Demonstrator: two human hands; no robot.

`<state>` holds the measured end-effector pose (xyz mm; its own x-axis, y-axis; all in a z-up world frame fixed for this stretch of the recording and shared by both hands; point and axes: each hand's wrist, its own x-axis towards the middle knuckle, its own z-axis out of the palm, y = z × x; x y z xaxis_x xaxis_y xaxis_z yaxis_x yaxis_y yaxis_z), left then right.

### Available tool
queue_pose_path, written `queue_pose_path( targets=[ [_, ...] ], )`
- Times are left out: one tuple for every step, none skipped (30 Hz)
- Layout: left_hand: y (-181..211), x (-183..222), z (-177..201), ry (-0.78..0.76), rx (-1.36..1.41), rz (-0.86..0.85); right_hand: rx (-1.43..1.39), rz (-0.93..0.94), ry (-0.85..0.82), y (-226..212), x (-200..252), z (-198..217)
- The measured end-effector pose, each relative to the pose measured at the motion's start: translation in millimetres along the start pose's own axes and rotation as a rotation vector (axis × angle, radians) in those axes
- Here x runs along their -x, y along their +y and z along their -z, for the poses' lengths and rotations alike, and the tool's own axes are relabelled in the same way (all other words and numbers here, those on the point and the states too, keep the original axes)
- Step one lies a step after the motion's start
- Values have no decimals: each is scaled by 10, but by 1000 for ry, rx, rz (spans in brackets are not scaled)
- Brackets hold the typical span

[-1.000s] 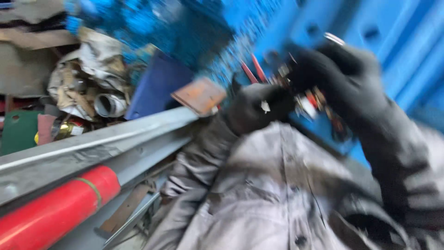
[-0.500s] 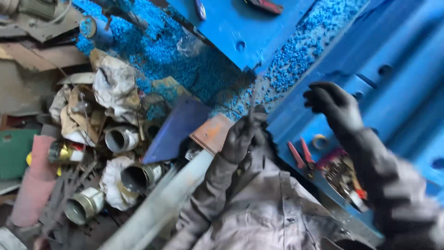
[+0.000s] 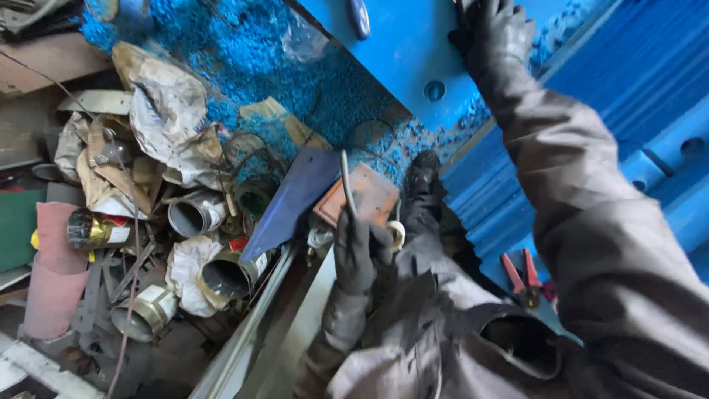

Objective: The recorder strips insulation from electrical wires and crimps terminals onto them while working on a machine component.

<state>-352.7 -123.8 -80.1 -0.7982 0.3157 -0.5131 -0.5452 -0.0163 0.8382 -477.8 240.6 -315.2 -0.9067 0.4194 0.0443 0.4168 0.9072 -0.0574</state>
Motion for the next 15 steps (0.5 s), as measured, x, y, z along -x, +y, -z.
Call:
queue_pose_path(
  targets=[
    [82, -60, -12, -40, 42, -5, -172, -36, -92, 23, 109, -14],
    [167, -101, -39, -80, 84, -9, -346, -73, -182, 56, 231, -10],
    [199, -143, -57, -103, 81, -25, -341, -85, -156, 112, 388, 94],
    [236, -174, -85, -127, 79, 34, -721, -56, -138, 169, 554, 200],
    [256, -157, -138, -146, 83, 104, -1094, -18, -127, 254, 778, 315],
    [289, -253, -255, -166, 86, 98, -1082, -23, -109, 205, 979, 1010],
    [330, -227, -315, -277, -81, -107, -1326, -206, -249, 106, 1253, 1749],
    [346, -191, -381, -388, -248, -314, -1562, -396, -394, 110, 1521, 2577],
    [498, -68, -499, -406, -259, -294, -1570, -426, -387, 230, 2026, 2581],
    [639, 64, -639, -480, -71, -106, -1708, -479, -387, 350, 2548, 2597],
    [765, 62, -858, -567, 119, 59, -1839, -506, -349, 527, 2953, 2578],
    [679, 106, -923, -603, 110, 53, -1838, -509, -305, 500, 3100, 2775],
    [600, 200, -989, -674, 17, 37, -1984, -609, -272, 461, 3295, 3004],
    [509, 297, -1052, -744, -75, 19, -2134, -704, -234, 416, 3495, 3221],
    [471, 422, -1144, -767, -90, 29, -2143, -719, -202, 464, 3693, 3309]
  ],
)
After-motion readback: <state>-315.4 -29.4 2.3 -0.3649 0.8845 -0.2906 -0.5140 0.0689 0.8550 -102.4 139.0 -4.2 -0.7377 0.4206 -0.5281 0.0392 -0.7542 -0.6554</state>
